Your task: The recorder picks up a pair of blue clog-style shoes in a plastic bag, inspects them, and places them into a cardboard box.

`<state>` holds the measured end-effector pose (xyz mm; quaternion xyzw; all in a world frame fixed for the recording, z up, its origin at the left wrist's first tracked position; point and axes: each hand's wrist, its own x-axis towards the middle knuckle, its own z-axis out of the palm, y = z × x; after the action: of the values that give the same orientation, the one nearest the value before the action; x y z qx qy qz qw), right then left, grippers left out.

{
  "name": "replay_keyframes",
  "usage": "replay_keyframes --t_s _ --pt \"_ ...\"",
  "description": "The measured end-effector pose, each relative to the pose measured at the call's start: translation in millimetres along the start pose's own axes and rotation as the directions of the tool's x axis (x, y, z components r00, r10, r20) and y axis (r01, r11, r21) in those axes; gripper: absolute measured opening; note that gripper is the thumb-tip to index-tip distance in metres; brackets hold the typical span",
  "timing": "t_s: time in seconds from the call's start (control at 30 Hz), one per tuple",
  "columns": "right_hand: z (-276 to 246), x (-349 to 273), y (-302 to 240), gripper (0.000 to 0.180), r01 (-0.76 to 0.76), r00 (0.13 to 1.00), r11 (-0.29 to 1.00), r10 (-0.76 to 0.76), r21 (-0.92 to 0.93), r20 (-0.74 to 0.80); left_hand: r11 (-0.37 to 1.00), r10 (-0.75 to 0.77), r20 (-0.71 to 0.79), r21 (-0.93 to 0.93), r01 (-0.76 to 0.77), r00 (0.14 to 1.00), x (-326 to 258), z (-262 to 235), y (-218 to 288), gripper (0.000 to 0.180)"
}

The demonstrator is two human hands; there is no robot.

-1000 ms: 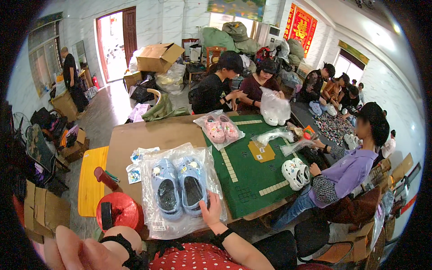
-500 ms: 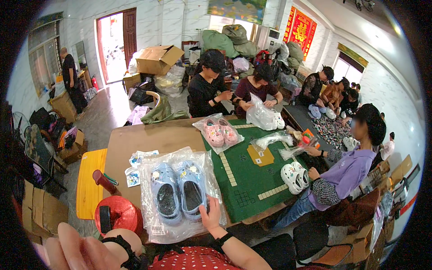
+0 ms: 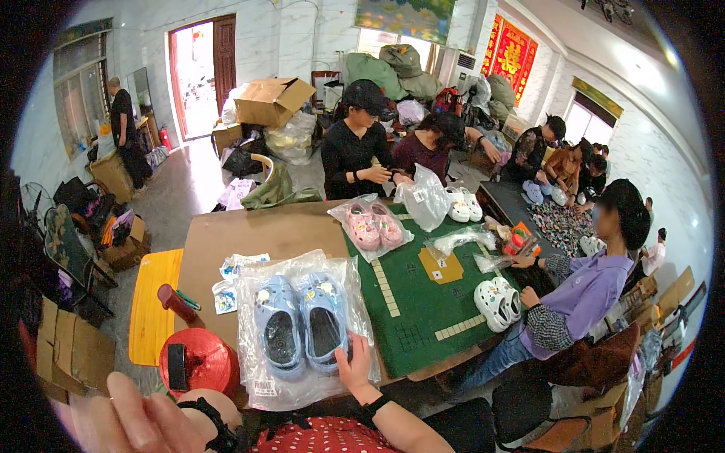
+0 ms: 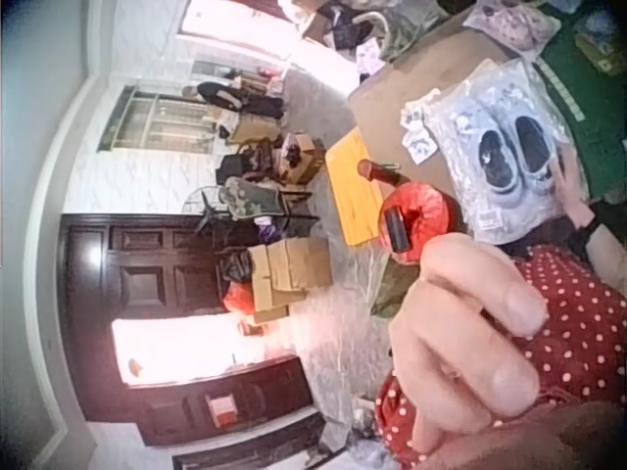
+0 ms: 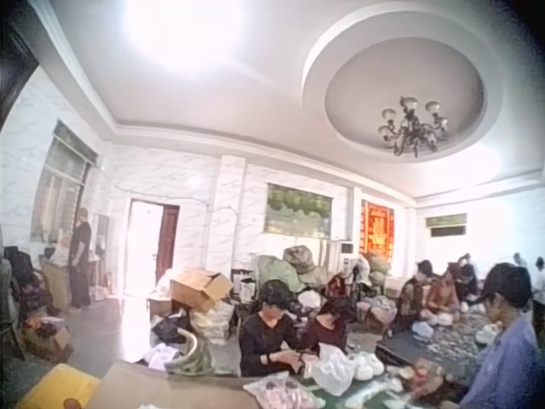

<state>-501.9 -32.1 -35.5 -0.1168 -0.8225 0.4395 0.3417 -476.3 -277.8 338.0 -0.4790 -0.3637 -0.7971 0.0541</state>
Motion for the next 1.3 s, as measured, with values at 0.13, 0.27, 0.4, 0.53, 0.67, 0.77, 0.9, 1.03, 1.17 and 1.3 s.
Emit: replay_keyframes --t_s 0.13,0.27,0.4,0.53,0.67,0.77,0.9,1.03,1.17,1.3 --pt "4.6 -4.2 -3.9 0.052 0.003 0.999 1.0 -0.003 0.016 0.038 0.934 0.231 0.225 0.22 -0.28 0.947 -30.7 -59.7 -28.8 0.038" --pt "-2.9 -3.6 2.8 0.051 -0.043 0.999 0.999 0.043 0.004 0.023 0.86 0.002 -0.349 0.479 0.176 0.937 -44.3 -53.3 -84.2 0.024" --pt "-1.7 -5.6 0.4 0.051 -0.022 1.0 1.0 0.022 0.006 0.022 0.477 -0.312 -0.426 0.703 0.528 0.849 -101.8 -103.0 -142.5 0.049" --pt "0.7 -4.4 -4.4 0.05 -0.038 0.996 0.999 0.039 -0.011 0.08 0.021 -0.399 -0.493 0.838 0.546 0.773 -187.3 -132.4 -177.0 0.071" --pt "-15.3 7.5 -14.8 0.058 -0.08 0.98 0.995 0.089 -0.06 0.176 -0.009 -0.529 -0.608 0.702 0.712 0.592 -223.3 -141.3 -202.3 0.08" --pt "-21.0 10.1 -14.9 0.065 -0.148 0.956 0.985 0.166 -0.091 0.242 -0.064 -0.529 -0.689 0.615 0.786 0.496 -224.1 -138.8 -199.6 0.08" --pt "-29.7 16.9 -10.9 0.066 -0.306 0.893 0.951 0.304 -0.048 0.332 -0.137 -0.589 -0.731 0.512 0.848 0.346 -212.7 -142.1 -195.8 0.076" --pt "-31.0 31.1 -12.5 0.066 -0.384 0.811 0.916 0.394 -0.114 0.432 -0.147 -0.593 -0.754 0.446 0.883 0.283 -184.2 -124.9 -189.1 0.079" --pt "-24.9 37.3 -22.0 0.06 -0.555 0.75 0.831 0.487 0.026 0.447 -0.1 -0.563 -0.74 0.503 0.859 0.368 -197.7 -137.3 -200.0 0.088" --pt "-32.3 42.9 -34.3 0.06 -0.552 0.746 0.834 0.498 -0.005 0.442 0.008 -0.626 -0.708 0.413 0.911 0.327 -167.1 -125.3 -186.5 0.079"
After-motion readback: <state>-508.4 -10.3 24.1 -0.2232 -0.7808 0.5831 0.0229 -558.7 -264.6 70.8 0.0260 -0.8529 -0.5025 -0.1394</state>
